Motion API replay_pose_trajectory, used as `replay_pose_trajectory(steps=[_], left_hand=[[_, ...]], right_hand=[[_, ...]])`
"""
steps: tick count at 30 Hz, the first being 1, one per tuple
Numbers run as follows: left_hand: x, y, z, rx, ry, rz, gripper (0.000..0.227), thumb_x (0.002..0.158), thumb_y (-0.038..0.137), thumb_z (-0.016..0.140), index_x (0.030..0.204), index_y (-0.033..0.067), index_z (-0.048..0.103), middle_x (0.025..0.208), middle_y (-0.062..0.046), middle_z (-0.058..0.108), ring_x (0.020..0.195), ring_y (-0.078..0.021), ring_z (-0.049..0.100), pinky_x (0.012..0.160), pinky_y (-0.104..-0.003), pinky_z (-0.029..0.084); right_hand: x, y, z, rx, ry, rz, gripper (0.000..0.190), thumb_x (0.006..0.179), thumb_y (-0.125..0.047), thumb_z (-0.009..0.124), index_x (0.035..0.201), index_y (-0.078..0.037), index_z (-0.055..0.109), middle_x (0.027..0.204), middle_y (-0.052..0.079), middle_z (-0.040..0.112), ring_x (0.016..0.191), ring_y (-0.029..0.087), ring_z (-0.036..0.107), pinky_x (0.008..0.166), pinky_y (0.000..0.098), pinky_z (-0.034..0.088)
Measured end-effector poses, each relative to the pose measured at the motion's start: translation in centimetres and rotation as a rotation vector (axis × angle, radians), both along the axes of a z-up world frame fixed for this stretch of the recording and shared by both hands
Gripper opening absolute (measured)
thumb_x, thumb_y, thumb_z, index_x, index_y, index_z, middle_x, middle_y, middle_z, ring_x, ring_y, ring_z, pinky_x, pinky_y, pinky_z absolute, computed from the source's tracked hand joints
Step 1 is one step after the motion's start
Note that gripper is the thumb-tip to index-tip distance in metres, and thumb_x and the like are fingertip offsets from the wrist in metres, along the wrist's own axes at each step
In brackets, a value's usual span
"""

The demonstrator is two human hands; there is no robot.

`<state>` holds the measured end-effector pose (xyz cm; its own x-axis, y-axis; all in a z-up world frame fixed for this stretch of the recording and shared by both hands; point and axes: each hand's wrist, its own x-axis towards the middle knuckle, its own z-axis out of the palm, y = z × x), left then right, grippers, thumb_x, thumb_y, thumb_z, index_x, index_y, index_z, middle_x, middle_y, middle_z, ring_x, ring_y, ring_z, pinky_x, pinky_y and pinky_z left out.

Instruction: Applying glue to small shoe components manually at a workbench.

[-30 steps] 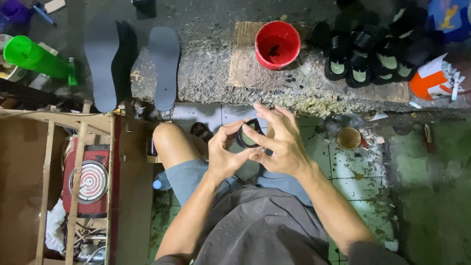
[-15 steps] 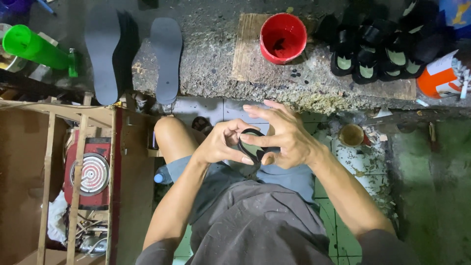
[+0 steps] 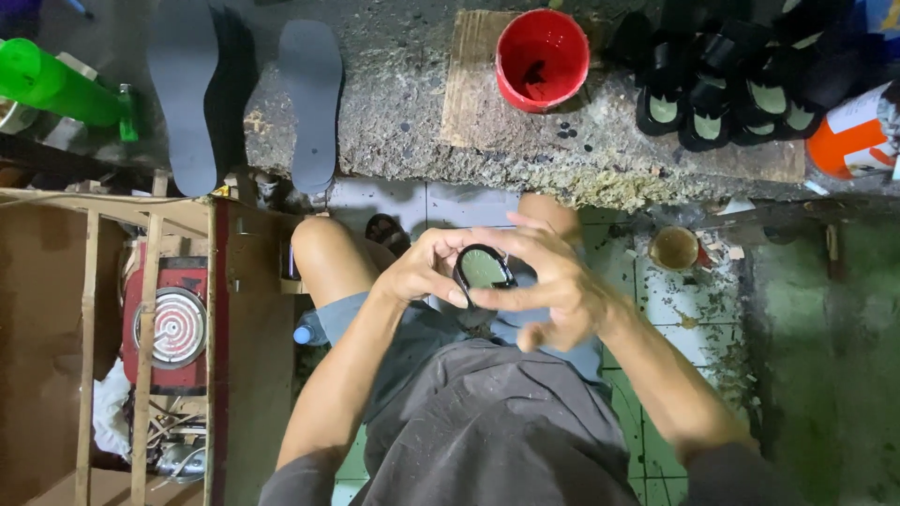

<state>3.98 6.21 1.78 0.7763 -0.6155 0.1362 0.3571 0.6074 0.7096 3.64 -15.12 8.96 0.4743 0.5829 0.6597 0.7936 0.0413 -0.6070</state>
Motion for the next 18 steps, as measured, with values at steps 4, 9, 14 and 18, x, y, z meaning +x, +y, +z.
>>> replay_pose_trajectory(steps=[4,9,14,18], left_hand=[[-1.1,-1.0,0.0,-0.138,0.104,0.159,0.047,0.081,0.019,0.073,0.116,-0.0094,0.06,0.095,-0.026,0.072,0.082,-0.0318,0.074,0.064,-0.042,0.061],[-2.3,-3.3,2.7,-0.059,0.52,0.246,0.058,0.089,0.055,0.041,0.089,-0.0005,0.056,0.056,-0.002,0.031,0.042,-0.0085,0.028,0.035,-0.019,0.024],[-3.2,-4.7,3.9,0.116,0.961,0.289,0.053,0.08,0.058,0.049,0.072,0.0058,0.046,0.047,-0.001,0.028,0.031,-0.0041,0.019,0.024,-0.018,0.018],[-2.5,-4.3,5.2,0.162,0.951,0.307,0.052,0.082,0.058,0.047,0.072,0.0073,0.046,0.047,0.0,0.03,0.03,-0.0043,0.021,0.023,-0.019,0.02]], right_hand=[[-0.6,-1.0,-0.1,0.186,0.152,0.0,0.071,0.096,-0.074,0.028,0.113,-0.024,0.076,0.144,0.029,0.047,0.136,0.04,0.046,0.12,0.0638,0.019],[-0.2,-0.5,-2.1,-0.031,0.121,-0.232,0.069,0.1,-0.065,0.031,0.13,-0.017,0.07,0.148,0.021,0.046,0.129,0.037,0.054,0.114,0.0573,0.034],[0.0,1.2,-1.0,-0.32,-0.184,-0.362,0.067,0.097,-0.069,0.034,0.144,-0.028,0.058,0.151,0.023,0.042,0.128,0.039,0.055,0.112,0.0636,0.028],[0.4,1.2,-1.7,-0.319,-0.306,-0.391,0.064,0.096,-0.067,0.041,0.148,-0.031,0.052,0.151,0.02,0.045,0.124,0.036,0.058,0.112,0.0648,0.025]])
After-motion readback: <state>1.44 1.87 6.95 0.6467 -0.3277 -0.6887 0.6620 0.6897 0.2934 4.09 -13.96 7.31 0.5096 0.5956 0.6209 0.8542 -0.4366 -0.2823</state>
